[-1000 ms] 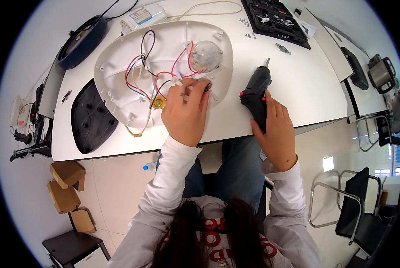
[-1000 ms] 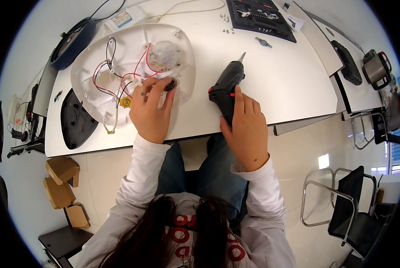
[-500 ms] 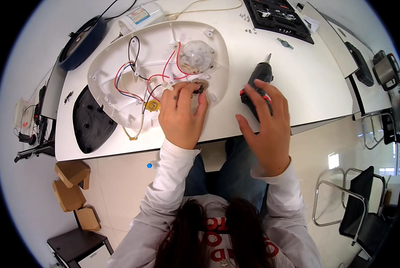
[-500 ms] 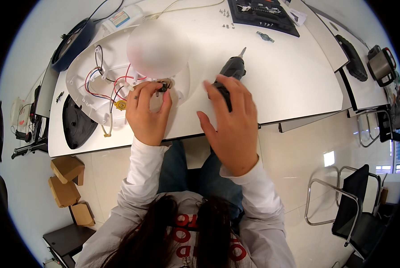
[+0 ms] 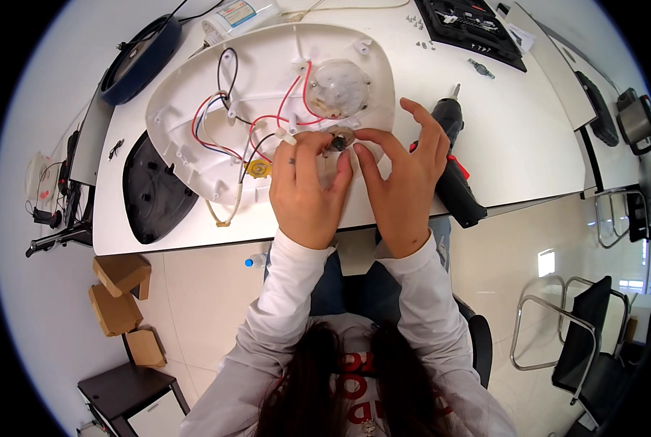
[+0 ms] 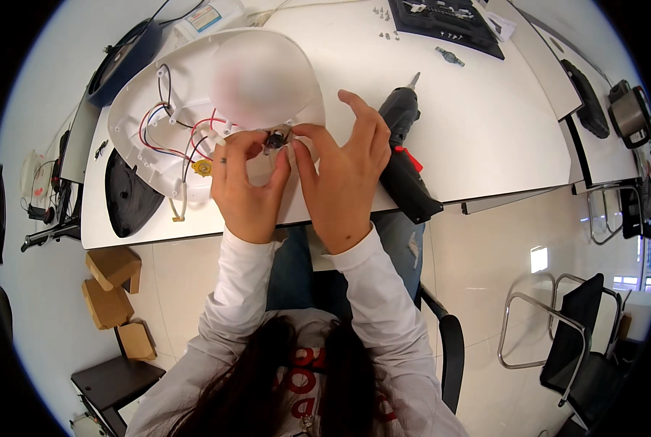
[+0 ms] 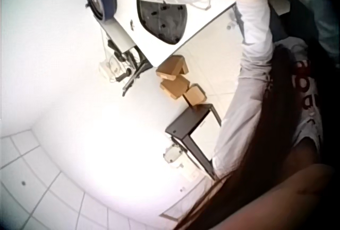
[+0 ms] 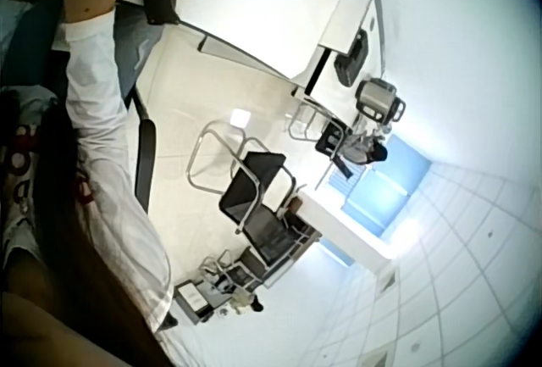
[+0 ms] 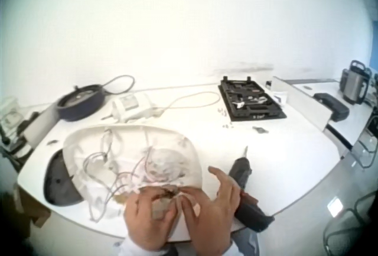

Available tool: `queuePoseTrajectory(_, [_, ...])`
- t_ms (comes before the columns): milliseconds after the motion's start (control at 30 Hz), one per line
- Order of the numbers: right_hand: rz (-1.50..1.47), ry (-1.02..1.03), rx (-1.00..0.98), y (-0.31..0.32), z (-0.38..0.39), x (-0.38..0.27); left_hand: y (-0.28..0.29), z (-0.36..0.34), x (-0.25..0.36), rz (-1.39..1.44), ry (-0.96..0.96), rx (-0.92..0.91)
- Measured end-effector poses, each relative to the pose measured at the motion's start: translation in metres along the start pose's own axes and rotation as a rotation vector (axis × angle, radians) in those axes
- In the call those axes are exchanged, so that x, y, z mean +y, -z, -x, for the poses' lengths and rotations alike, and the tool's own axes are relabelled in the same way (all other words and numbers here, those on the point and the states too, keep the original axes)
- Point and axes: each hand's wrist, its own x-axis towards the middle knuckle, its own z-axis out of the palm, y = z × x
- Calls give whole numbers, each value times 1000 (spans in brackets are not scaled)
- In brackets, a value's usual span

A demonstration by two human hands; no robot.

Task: The person disassembles a small white appliance by removing the base cover with a power screwdriver. They then remove internal components, including a switch and wiring, using the screwdriver and their hands.

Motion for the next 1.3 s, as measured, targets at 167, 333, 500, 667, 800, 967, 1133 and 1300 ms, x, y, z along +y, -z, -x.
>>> queuePoseTrajectory(167, [13, -37, -4, -4, 1, -1, 9, 9, 10, 53, 114, -14])
queuePoseTrajectory(333, [50, -46, -4, -7, 2, 0, 13, 10, 11, 78, 216, -99])
queuePoseTrajectory(500, [65, -66, -15, -9, 3, 0, 10, 4, 15, 89, 290, -114])
queuePoseTrajectory(667, [53, -36, -72, -5, 3, 0, 9, 1, 12, 105, 331, -94])
queuePoseTrajectory(800, [14, 11, -124, -4, 2, 2, 7, 1, 11, 122, 362, -83])
queuePoseTrajectory(967, [-12, -26, -51, -9, 4, -2, 4, 4, 7, 135, 345, -65])
queuePoseTrajectory(1133, [-54, -8, 55, -11, 6, -3, 6, 2, 9, 135, 331, -74])
queuePoseTrajectory(1300, [12, 58, 117, -13, 4, -5, 5, 2, 8, 149, 319, -67])
